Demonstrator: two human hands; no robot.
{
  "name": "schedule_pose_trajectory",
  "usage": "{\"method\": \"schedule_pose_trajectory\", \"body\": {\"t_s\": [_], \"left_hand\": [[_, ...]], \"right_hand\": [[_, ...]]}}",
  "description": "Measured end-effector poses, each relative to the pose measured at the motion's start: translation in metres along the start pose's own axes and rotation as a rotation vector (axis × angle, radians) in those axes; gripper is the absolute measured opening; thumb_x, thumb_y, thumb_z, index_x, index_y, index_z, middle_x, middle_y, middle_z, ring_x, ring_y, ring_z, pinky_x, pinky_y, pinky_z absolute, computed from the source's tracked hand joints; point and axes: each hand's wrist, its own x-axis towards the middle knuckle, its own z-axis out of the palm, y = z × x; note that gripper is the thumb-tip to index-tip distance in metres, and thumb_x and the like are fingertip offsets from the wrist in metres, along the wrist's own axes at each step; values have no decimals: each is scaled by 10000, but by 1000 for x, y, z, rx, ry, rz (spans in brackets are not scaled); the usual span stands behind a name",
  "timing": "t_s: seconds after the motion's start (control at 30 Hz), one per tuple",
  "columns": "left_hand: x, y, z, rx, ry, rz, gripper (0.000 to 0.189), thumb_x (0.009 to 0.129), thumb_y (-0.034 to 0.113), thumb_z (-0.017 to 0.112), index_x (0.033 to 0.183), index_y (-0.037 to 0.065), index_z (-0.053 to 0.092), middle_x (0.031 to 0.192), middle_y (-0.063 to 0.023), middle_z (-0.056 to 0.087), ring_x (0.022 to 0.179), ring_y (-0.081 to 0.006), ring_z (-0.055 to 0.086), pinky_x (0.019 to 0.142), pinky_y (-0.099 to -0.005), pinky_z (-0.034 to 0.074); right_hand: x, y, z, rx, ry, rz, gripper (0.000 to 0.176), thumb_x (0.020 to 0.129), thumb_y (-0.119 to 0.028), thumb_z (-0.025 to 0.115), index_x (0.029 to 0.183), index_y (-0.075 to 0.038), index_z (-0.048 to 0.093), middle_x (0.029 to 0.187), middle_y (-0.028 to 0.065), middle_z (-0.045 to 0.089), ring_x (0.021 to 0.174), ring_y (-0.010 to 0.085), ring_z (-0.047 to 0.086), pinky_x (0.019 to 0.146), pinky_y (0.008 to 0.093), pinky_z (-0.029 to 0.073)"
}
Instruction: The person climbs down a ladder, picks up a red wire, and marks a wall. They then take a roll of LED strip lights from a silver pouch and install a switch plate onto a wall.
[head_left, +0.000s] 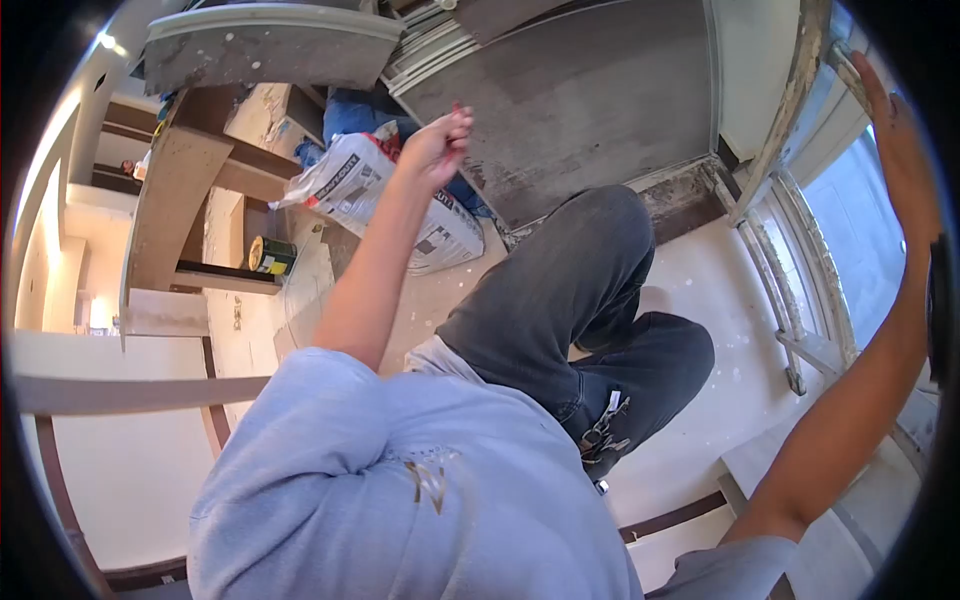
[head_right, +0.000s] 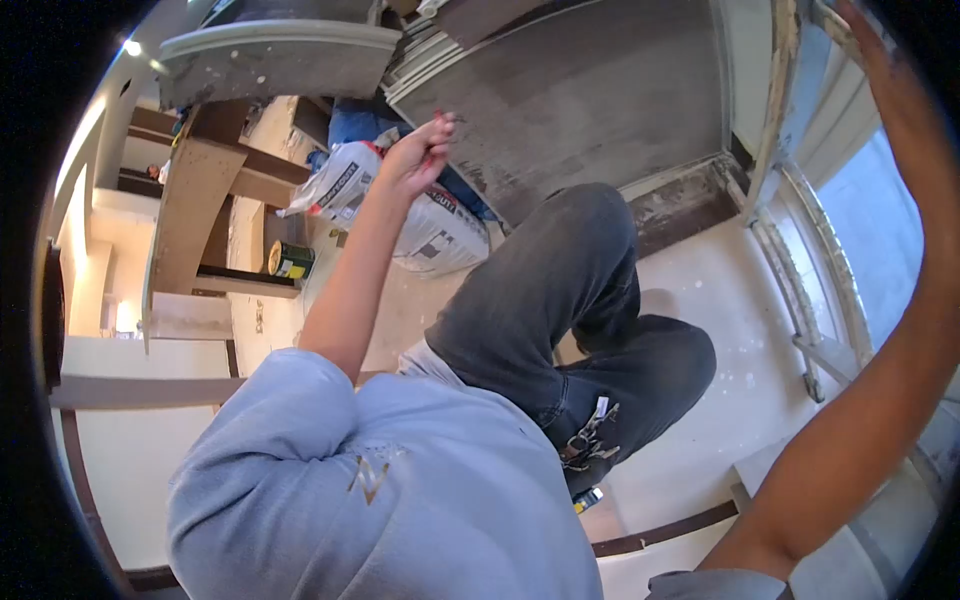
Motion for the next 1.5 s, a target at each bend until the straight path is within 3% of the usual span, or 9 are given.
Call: {"method": "schedule_pose_trajectory", "body": {"t_s": [0.23, 0.47, 0.77, 0.83, 0.9, 1.1, 1.17, 1.3, 1.5], "left_hand": [[-33, 11, -44, 163, 179, 85, 176, 951, 77, 518, 1107, -6, 518, 845, -40, 563, 533, -34, 404, 419, -172, 305], [-13, -22, -45, 124, 217, 42, 139, 935, 110, 558, 1035, 15, 573, 785, -29, 583, 586, -65, 491, 482, -165, 393], [20, 20, -45, 154, 2, 88, 205, 919, 116, 595, 1065, -26, 615, 798, -23, 597, 573, -44, 459, 485, -164, 353], [28, 42, -14, 181, -60, 143, 181, 914, 104, 595, 1024, -34, 634, 843, -48, 624, 547, -46, 444, 481, -166, 354], [33, 66, 23, 283, -118, 113, 134, 904, 76, 588, 946, -30, 659, 911, -88, 656, 529, -43, 450, 472, -178, 367], [52, 64, 67, 480, -481, -230, 152, 892, 80, 561, 918, 21, 698, 975, -46, 702, 573, -42, 527, 542, -213, 473], [46, 38, 65, 486, -545, -203, 240, 916, 102, 529, 1091, 49, 683, 826, -13, 668, 597, -51, 548, 559, -218, 484], [26, 41, 76, 330, -517, -382, 282, 937, 92, 506, 1174, 15, 639, 759, -2, 608, 584, -51, 526, 550, -213, 449], [12, 107, 82, 236, -334, -504, 276, 929, 85, 542, 1179, 20, 638, 775, -24, 646, 589, -59, 578, 513, -215, 481]], "right_hand": [[-16, 9, 8, 46, 60, 85, 681, 945, -525, 339, 959, 60, 688, 957, 253, 669, 882, 396, 636, 813, 470, 458], [14, -8, 18, -56, -36, 77, 816, 857, -669, 425, 939, 104, 671, 992, 310, 633, 910, 453, 597, 845, 500, 442], [39, 15, 35, -236, 28, 105, 769, 853, -653, 495, 869, 96, 669, 878, 329, 621, 831, 462, 589, 776, 542, 426], [40, 97, 49, -177, -23, -70, 524, 972, -442, 415, 1288, -47, 550, 1283, 181, 567, 1214, 353, 504, 1007, 393, 379], [26, 95, 47, -365, -32, 120, 648, 965, -541, 372, 1326, -21, 507, 1316, 196, 536, 1240, 374, 474, 1009, 412, 368], [30, 25, 13, -496, -484, 443, 523, 961, -376, 500, 1268, 47, 520, 1178, 265, 581, 1088, 369, 569, 939, 399, 435], [5, 59, 22, -614, -359, 207, 298, 966, -370, 498, 870, -89, 524, 1099, 195, 602, 1032, 332, 582, 798, 423, 476], [9, 41, 8, -615, -521, 165, 326, 959, -354, 527, 866, -50, 602, 932, 173, 643, 773, 299, 640, 608, 390, 507], [37, -75, 30, -354, -721, -11, 305, 960, -328, 519, 965, -28, 572, 995, 190, 625, 840, 310, 627, 679, 391, 494]]}}
